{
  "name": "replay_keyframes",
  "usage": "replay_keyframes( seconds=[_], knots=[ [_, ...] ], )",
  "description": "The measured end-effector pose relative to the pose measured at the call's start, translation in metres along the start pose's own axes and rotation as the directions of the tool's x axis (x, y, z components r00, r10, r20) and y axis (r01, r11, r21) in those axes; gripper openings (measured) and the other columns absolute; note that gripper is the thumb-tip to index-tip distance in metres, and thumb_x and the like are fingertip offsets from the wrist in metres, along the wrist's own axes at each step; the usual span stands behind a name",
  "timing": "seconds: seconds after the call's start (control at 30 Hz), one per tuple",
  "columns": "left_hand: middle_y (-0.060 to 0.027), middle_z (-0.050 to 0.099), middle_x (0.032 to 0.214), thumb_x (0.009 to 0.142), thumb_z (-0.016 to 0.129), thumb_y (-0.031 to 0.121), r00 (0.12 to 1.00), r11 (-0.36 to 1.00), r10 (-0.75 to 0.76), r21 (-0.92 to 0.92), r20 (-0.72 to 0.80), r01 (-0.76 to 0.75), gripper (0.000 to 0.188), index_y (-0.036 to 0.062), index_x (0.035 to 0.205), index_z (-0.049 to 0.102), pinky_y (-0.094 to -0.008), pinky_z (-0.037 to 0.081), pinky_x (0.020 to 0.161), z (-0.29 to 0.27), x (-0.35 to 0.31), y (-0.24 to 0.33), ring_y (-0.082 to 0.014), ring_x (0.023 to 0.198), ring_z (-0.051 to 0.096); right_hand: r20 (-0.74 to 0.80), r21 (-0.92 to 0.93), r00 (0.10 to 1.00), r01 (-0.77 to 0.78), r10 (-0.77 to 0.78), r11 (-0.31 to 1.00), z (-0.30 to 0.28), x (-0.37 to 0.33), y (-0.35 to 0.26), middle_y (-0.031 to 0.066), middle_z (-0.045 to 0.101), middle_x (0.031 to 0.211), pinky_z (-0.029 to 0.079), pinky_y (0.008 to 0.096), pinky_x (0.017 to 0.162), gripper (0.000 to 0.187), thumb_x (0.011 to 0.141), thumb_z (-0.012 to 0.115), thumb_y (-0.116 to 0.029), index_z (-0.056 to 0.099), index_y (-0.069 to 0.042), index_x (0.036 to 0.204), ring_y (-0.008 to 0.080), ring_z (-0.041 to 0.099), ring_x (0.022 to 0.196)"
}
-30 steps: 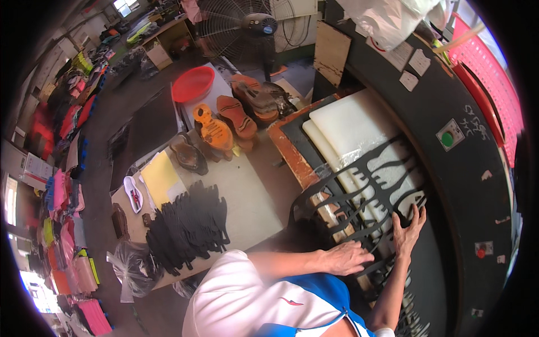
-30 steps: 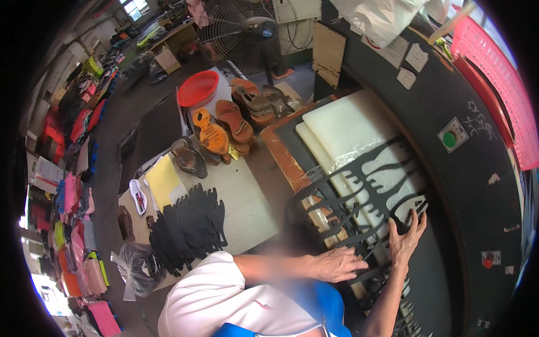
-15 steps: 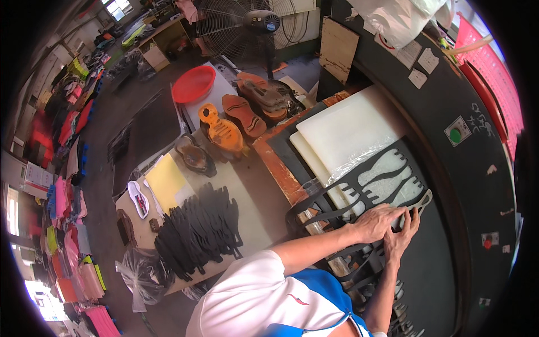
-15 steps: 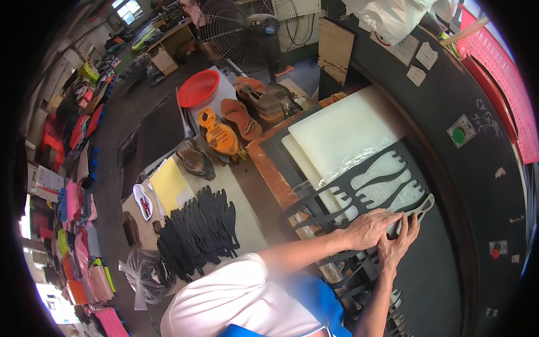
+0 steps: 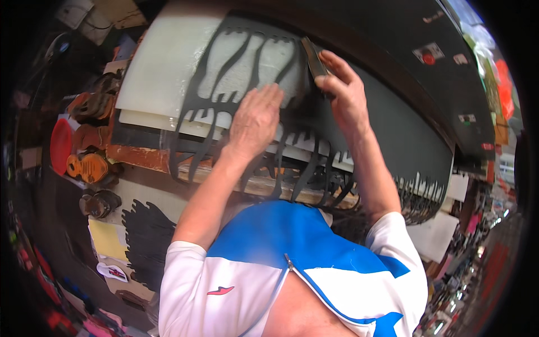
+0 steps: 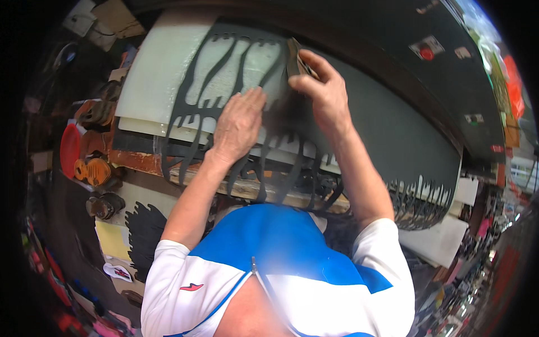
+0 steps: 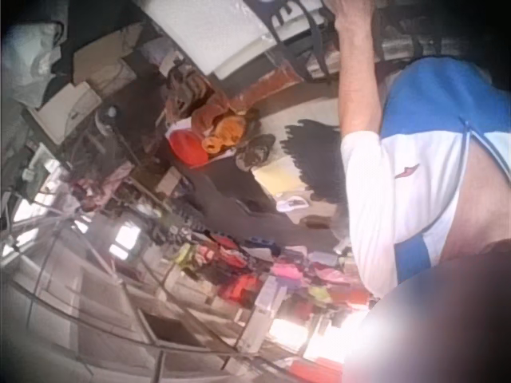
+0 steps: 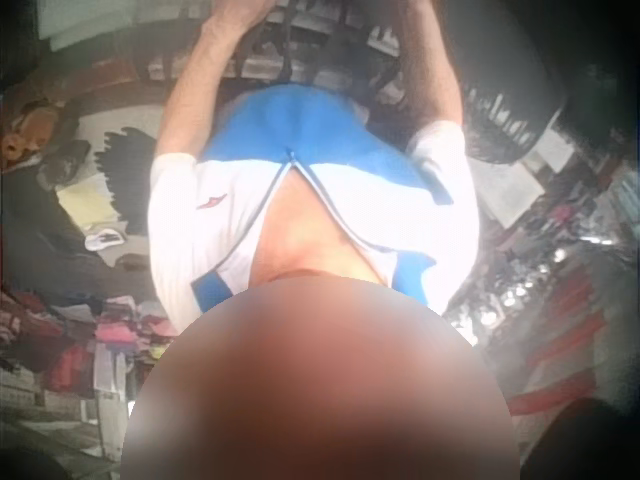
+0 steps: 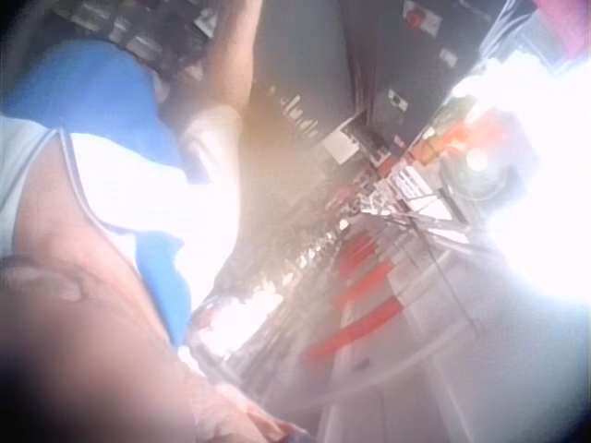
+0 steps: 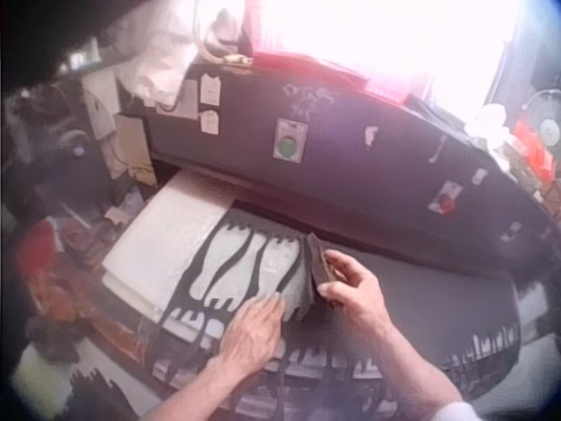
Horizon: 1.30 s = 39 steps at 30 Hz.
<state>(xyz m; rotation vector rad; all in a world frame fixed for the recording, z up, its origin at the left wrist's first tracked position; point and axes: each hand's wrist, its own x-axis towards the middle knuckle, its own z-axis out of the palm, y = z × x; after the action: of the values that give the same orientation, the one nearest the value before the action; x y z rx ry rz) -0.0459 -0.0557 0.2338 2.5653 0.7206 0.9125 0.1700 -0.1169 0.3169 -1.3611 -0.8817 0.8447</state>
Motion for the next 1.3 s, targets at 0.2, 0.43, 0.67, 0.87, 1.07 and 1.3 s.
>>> replay_keyframes(
  seconds=[0.2, 0.43, 0.67, 0.87, 1.07, 1.3],
  knots=[
    [-0.0227, 0.068, 0.141, 0.097, 0.063, 0.006, 0.999, 0.999, 0.039, 0.008, 0.034, -0.040, 0.037, -0.0046, 0.133, 0.066, -0.0516, 0.046, 0.117, 0.013, 0.006, 0.006, -0.0376, 0.133, 0.063, 0.219, 0.215, 0.954, -0.253, 0.206, 0.943, -0.069, 0.038, -0.039, 0.0165, 0.064, 0.147, 0.049, 0.0362, 0.113, 0.074, 0.086, 0.073, -0.017, 0.051, 0.005, 0.154, 0.0218, 0.066, 0.125],
    [-0.0222, 0.067, 0.144, 0.101, 0.060, 0.010, 0.993, 0.991, 0.080, 0.103, 0.083, -0.088, 0.030, -0.0064, 0.122, 0.073, -0.0497, 0.042, 0.121, -0.009, 0.010, 0.014, -0.0346, 0.139, 0.060, 0.117, 0.469, 0.915, -0.395, 0.387, 0.790, -0.110, 0.073, -0.071, 0.0216, 0.061, 0.151, 0.051, 0.0580, 0.116, 0.061, 0.090, 0.066, -0.010, 0.057, 0.004, 0.149, 0.0335, 0.066, 0.131],
    [-0.0238, 0.065, 0.146, 0.097, 0.063, 0.007, 0.974, 0.935, -0.197, -0.278, 0.115, 0.222, 0.044, -0.0100, 0.138, 0.063, -0.0467, 0.044, 0.119, 0.001, 0.054, 0.037, -0.0382, 0.139, 0.059, -0.001, 0.520, 0.980, -0.171, 0.201, 0.837, -0.129, 0.039, -0.058, 0.0298, 0.052, 0.155, 0.050, 0.0623, 0.118, 0.062, 0.093, 0.061, -0.010, 0.048, 0.008, 0.150, 0.0434, 0.061, 0.136],
    [-0.0255, 0.062, 0.150, 0.092, 0.060, 0.004, 0.777, 0.121, -0.461, -0.837, 0.429, 0.534, 0.071, -0.0137, 0.158, 0.042, -0.0357, 0.046, 0.116, 0.001, 0.090, 0.015, -0.0267, 0.137, 0.062, -0.187, 0.056, 0.975, 0.130, -0.117, 0.990, -0.091, -0.014, -0.019, 0.0175, 0.064, 0.144, 0.046, 0.0395, 0.117, 0.069, 0.078, 0.074, -0.012, 0.063, 0.004, 0.144, 0.0269, 0.060, 0.135],
    [-0.0254, 0.075, 0.124, 0.092, 0.080, 0.036, 0.685, 0.520, -0.495, -0.449, 0.535, 0.727, 0.065, -0.0094, 0.135, 0.066, -0.0360, 0.056, 0.097, 0.023, 0.131, 0.028, -0.0296, 0.115, 0.073, 0.037, -0.719, 0.972, 0.188, -0.232, 0.670, -0.082, -0.031, 0.035, 0.0288, 0.042, 0.161, 0.042, 0.0537, 0.122, 0.082, 0.075, 0.080, -0.019, 0.055, -0.005, 0.152, 0.0472, 0.040, 0.151],
    [-0.0019, 0.076, 0.088, 0.097, 0.079, 0.025, 0.612, 0.179, -0.512, -0.622, 0.603, 0.762, 0.026, 0.0026, 0.110, 0.079, -0.0205, 0.046, 0.064, 0.015, 0.181, -0.023, -0.0070, 0.073, 0.063, -0.046, -0.781, 0.943, 0.172, -0.330, 0.601, -0.106, -0.015, 0.058, 0.0314, 0.043, 0.159, 0.044, 0.0549, 0.118, 0.069, 0.077, 0.075, -0.023, 0.063, 0.003, 0.140, 0.0486, 0.045, 0.146]
  ],
)
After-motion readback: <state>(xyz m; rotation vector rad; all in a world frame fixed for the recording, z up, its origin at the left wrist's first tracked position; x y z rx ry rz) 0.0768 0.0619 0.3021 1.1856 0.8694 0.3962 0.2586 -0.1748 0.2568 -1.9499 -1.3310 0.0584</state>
